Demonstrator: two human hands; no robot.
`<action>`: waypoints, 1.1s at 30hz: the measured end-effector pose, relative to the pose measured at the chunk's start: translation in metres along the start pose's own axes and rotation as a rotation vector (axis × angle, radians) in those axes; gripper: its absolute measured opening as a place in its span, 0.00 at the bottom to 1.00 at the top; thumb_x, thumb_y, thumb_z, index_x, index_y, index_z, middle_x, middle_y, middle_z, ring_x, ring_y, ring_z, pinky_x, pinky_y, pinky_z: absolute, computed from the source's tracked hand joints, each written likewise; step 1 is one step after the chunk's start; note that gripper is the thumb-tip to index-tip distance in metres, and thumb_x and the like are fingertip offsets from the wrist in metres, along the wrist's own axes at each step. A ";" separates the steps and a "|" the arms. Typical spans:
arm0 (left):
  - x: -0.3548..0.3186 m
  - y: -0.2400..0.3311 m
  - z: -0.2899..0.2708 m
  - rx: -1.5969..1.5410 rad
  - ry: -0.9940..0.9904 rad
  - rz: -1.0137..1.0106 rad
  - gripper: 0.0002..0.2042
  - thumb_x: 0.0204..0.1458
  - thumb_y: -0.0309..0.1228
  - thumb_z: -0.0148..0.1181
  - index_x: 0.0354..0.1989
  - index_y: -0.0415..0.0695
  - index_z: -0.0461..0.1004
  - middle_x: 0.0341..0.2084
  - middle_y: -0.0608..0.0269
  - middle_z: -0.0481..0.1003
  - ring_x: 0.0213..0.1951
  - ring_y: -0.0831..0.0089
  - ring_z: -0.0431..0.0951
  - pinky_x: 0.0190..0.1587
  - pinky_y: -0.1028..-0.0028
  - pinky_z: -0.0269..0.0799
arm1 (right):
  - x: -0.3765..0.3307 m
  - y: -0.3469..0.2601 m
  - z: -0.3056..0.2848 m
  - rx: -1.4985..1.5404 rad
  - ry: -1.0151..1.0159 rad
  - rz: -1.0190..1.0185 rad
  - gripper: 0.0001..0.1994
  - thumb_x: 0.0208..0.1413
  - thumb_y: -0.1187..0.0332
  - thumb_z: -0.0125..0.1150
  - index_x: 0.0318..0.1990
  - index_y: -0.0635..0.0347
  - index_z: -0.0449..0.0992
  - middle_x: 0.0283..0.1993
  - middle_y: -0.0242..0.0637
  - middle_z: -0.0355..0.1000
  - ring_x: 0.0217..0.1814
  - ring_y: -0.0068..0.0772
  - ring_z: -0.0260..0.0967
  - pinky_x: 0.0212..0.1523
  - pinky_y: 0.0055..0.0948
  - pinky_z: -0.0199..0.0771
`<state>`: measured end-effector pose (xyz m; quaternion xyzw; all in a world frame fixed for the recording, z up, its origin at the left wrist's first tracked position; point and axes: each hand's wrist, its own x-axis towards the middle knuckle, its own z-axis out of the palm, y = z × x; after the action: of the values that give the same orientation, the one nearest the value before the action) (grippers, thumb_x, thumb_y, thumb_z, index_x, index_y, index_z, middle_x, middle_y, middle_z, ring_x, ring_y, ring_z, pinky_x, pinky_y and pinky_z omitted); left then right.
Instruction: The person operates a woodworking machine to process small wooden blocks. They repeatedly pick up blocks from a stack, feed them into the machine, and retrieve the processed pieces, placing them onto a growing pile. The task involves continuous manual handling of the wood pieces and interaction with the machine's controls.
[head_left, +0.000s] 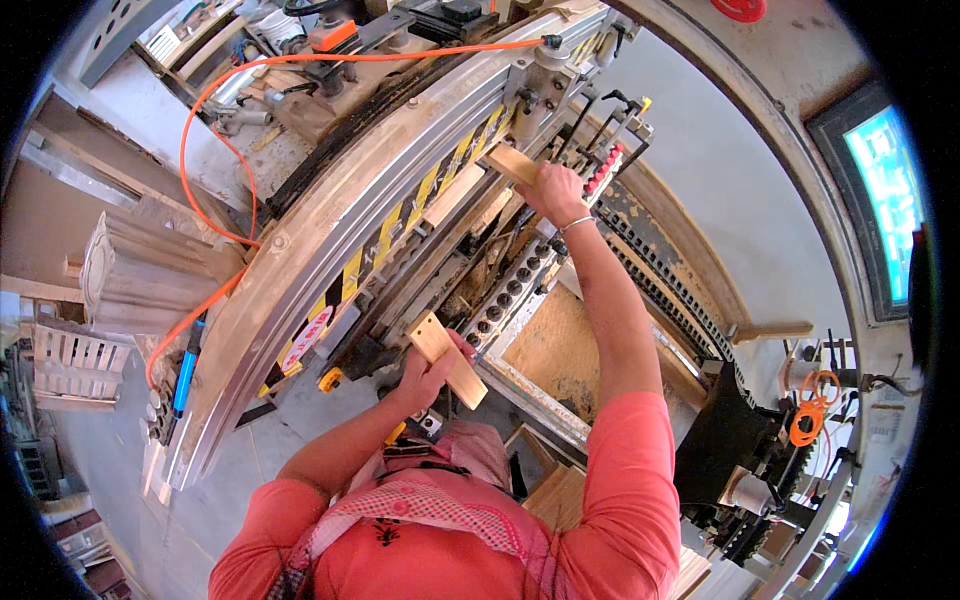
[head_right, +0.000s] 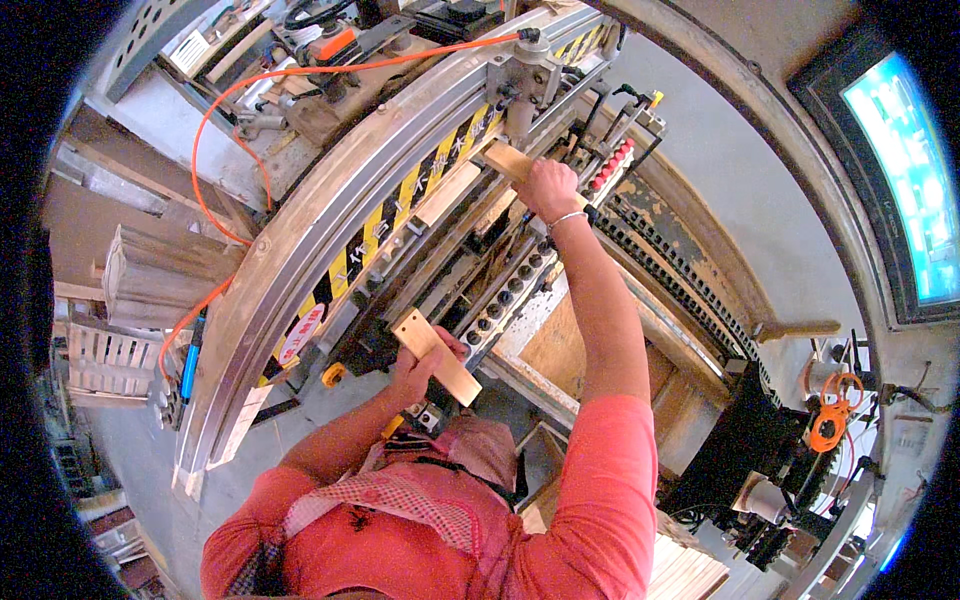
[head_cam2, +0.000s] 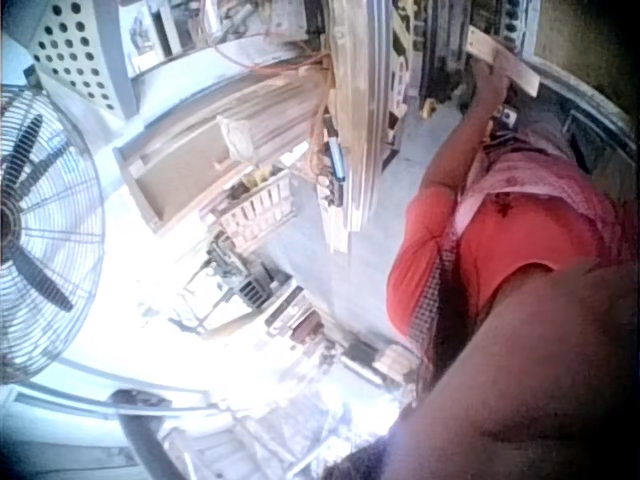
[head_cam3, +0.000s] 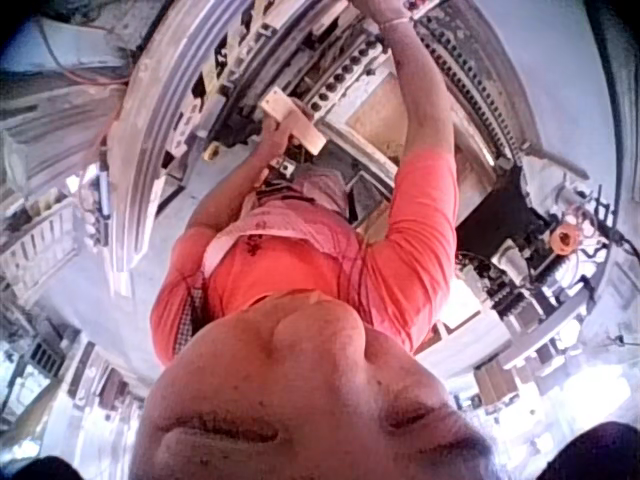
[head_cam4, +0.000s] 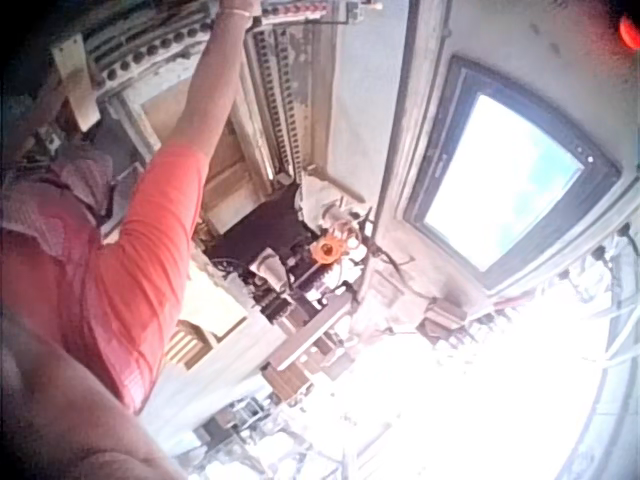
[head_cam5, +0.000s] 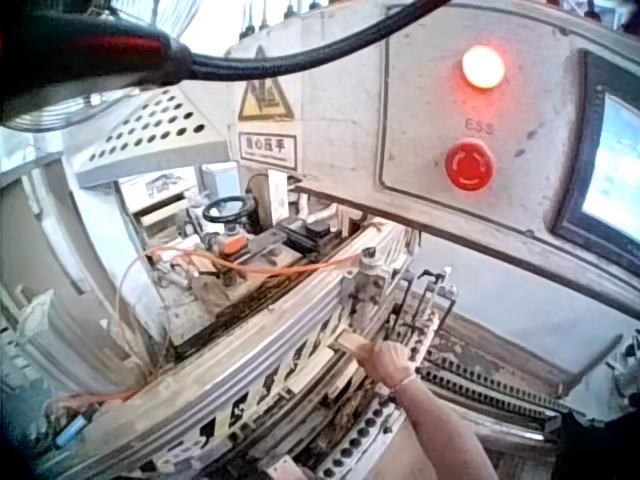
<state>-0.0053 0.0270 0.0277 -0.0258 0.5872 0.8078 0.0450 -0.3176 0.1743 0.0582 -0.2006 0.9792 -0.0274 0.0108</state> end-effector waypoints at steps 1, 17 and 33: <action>0.000 -0.002 0.000 -0.015 0.013 -0.004 0.09 0.52 0.27 0.43 0.38 0.36 0.65 0.32 0.59 0.71 0.35 0.75 0.72 0.40 0.73 0.69 | 0.000 0.000 0.001 0.003 0.006 0.006 0.26 0.43 0.46 0.60 0.32 0.65 0.74 0.31 0.46 0.74 0.35 0.44 0.73 0.35 0.36 0.74; -0.002 -0.005 -0.001 -0.095 0.030 -0.024 0.09 0.52 0.25 0.43 0.40 0.36 0.64 0.34 0.57 0.71 0.36 0.73 0.73 0.41 0.72 0.69 | 0.014 -0.015 -0.002 0.034 -0.002 -0.038 0.21 0.42 0.50 0.60 0.29 0.63 0.76 0.32 0.47 0.74 0.37 0.45 0.73 0.38 0.37 0.73; -0.001 -0.006 -0.004 -0.116 -0.006 -0.016 0.12 0.55 0.31 0.45 0.43 0.37 0.64 0.36 0.59 0.71 0.38 0.74 0.72 0.41 0.72 0.69 | 0.014 -0.018 -0.009 0.026 -0.044 -0.040 0.20 0.43 0.52 0.57 0.32 0.62 0.76 0.34 0.47 0.74 0.38 0.45 0.73 0.38 0.38 0.73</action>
<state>-0.0041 0.0246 0.0208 -0.0309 0.5390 0.8401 0.0517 -0.3232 0.1529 0.0684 -0.2204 0.9741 -0.0359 0.0341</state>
